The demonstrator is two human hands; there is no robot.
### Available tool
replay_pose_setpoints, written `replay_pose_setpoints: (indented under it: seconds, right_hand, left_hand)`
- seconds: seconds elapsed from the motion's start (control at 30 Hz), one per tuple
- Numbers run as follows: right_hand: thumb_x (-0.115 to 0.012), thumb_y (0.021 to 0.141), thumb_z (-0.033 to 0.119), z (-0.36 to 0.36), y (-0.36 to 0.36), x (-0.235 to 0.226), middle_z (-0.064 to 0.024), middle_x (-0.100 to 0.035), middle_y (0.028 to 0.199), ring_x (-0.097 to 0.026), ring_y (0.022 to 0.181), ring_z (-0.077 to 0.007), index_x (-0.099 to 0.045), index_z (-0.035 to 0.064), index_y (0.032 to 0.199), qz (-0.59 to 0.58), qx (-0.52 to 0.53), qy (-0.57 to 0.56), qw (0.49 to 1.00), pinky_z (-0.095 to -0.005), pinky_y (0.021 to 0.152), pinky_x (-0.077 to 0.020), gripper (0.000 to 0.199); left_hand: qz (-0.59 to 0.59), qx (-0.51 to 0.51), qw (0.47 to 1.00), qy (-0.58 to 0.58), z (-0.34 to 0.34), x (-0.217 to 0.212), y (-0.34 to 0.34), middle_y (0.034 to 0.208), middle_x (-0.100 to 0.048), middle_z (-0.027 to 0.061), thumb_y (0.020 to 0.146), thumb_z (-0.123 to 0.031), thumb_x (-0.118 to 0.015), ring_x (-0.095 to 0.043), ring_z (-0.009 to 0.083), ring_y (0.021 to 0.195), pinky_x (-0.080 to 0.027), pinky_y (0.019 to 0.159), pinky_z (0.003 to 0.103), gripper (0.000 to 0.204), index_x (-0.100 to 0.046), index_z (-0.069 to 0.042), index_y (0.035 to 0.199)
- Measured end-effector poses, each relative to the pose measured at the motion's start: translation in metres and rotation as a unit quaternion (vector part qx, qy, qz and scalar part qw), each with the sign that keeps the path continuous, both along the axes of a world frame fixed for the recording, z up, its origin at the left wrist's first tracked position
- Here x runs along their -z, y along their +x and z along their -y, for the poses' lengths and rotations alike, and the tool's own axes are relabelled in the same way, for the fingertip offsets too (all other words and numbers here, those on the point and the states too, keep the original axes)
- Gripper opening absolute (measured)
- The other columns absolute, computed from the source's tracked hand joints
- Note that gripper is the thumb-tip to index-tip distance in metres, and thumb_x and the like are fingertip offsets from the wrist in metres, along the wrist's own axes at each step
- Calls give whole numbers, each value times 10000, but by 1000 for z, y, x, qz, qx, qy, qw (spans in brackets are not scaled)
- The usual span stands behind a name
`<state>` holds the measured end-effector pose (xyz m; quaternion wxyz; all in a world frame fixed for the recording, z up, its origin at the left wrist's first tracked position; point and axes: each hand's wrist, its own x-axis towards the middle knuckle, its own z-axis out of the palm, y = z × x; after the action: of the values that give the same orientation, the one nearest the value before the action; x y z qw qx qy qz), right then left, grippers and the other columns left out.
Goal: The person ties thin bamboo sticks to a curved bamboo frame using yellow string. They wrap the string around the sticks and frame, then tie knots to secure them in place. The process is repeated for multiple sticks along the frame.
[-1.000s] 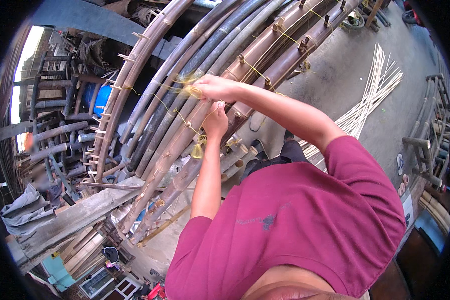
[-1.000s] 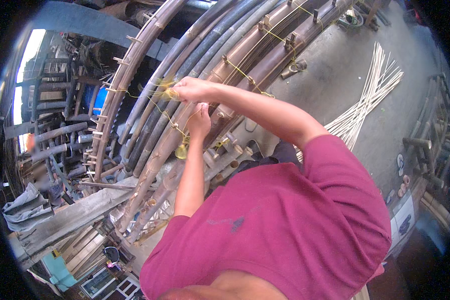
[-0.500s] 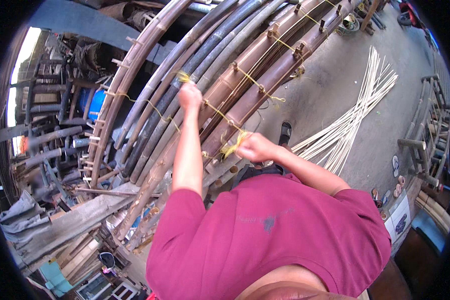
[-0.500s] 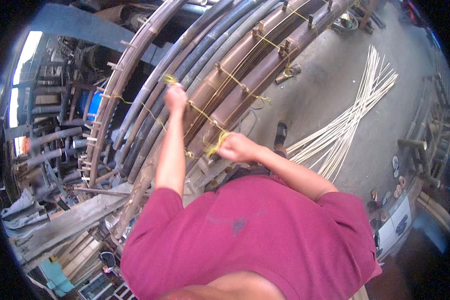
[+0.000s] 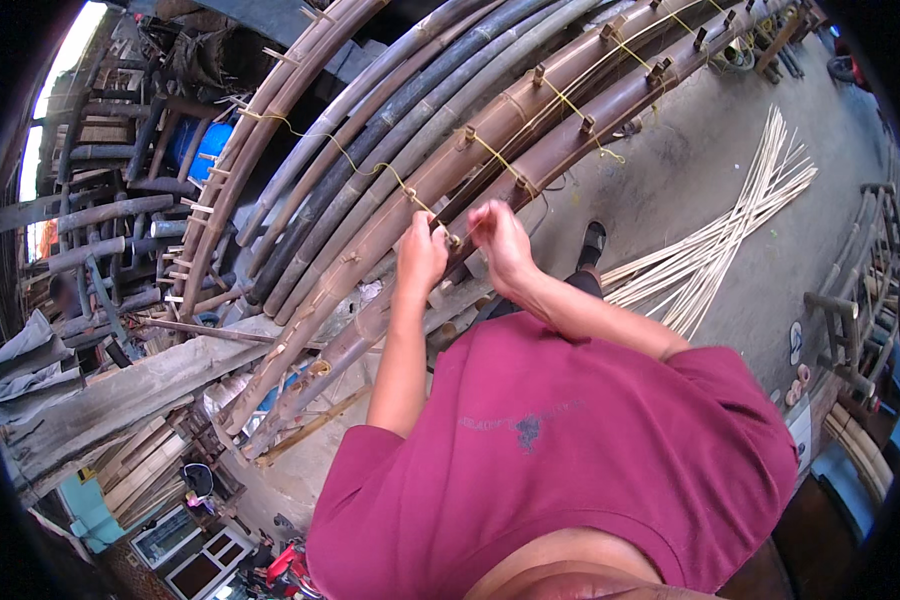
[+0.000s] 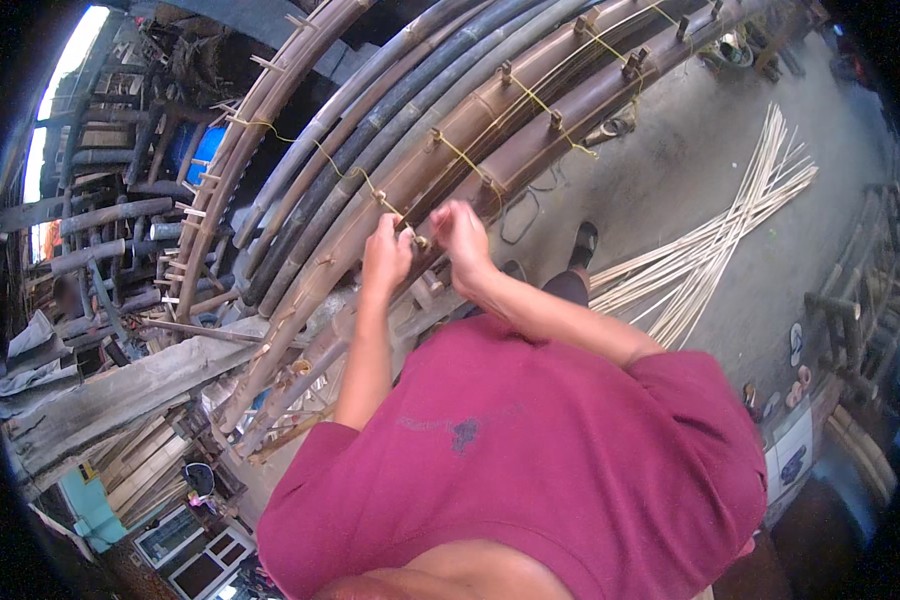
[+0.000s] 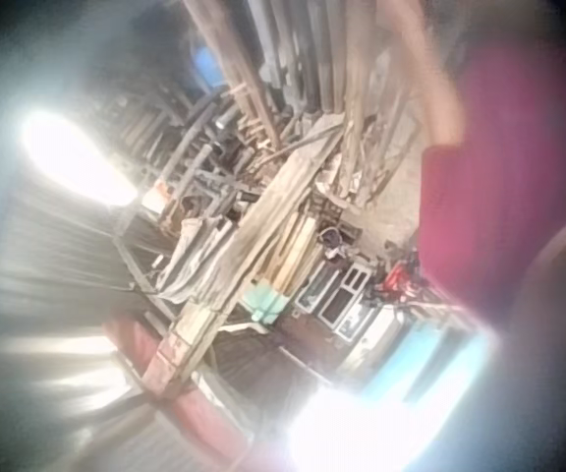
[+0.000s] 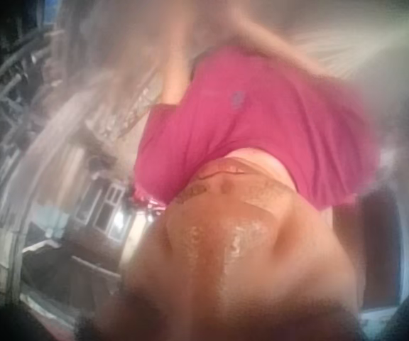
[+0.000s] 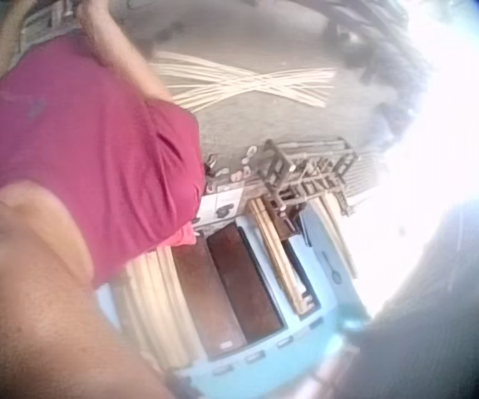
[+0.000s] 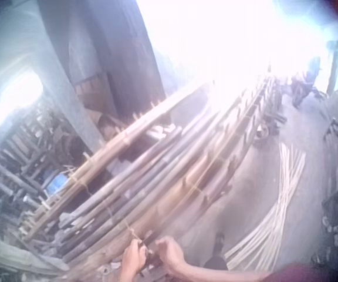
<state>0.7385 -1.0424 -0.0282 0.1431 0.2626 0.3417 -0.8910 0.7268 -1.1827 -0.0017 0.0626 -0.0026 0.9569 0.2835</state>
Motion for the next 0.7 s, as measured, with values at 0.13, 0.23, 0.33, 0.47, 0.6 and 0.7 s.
replay_pose_setpoints:
  seconds: [0.13, 0.23, 0.33, 0.47, 0.6, 0.7]
  right_hand:
    - [-428, 940, 326, 68, -16, -87, -119, -596, 743, -582, 692, -263, -618, 35, 849, -361, -222, 230, 876, -406, 694, -485, 359]
    - [-419, 952, 530, 83, -88, -79, -179, -678, 910, -650, 853, -335, -691, 60, 1013, -467, -465, 478, 581, -463, 809, -489, 547]
    - [-428, 955, 576, 55, -138, -30, -179, -678, 1019, -635, 983, -313, -711, 45, 987, -377, -330, 729, 466, -507, 869, -449, 602]
    - [-534, 963, 449, 33, -91, -116, -60, -480, 611, -426, 640, -104, -550, 14, 710, -368, -370, 218, 825, -333, 604, -404, 503]
    - [-505, 979, 301, -30, 17, -56, -204, -566, 632, -538, 614, -401, -582, 18, 669, -518, -556, 342, 552, -469, 667, -462, 427]
    - [-506, 959, 360, -38, 40, 45, -243, -598, 686, -575, 669, -412, -583, -26, 700, -525, -434, 455, 573, -502, 678, -465, 471]
  left_hand:
    - [18, -42, 999, 14, 10, 36, -5, 1147, -615, 250, 958, -172, -530, -576, 367, 1138, -426, 962, 452, 291, -536, -10, 1200]
    - [-257, 37, 965, 42, 37, 58, -4, 995, -671, 231, 986, -267, -503, -648, 335, 962, -462, 859, 431, 311, -604, -18, 1142]
    - [-17, -33, 988, 147, 8, -5, -6, 1018, -663, 245, 1004, -300, -472, -634, 415, 997, -479, 840, 468, 336, -641, -23, 1091]
    - [-109, -4, 977, 184, 31, 34, 0, 929, -659, 256, 996, -261, -498, -640, 437, 930, -488, 768, 491, 284, -644, -19, 1022]
    - [-47, -19, 988, 148, 24, 23, -4, 831, -690, 173, 986, -225, -528, -682, 310, 775, -522, 719, 380, 243, -654, -20, 952]
    - [-61, 27, 967, 247, 36, 30, -23, 847, -697, 77, 1016, -172, -498, -650, 131, 781, -521, 725, 286, 246, -667, -6, 952]
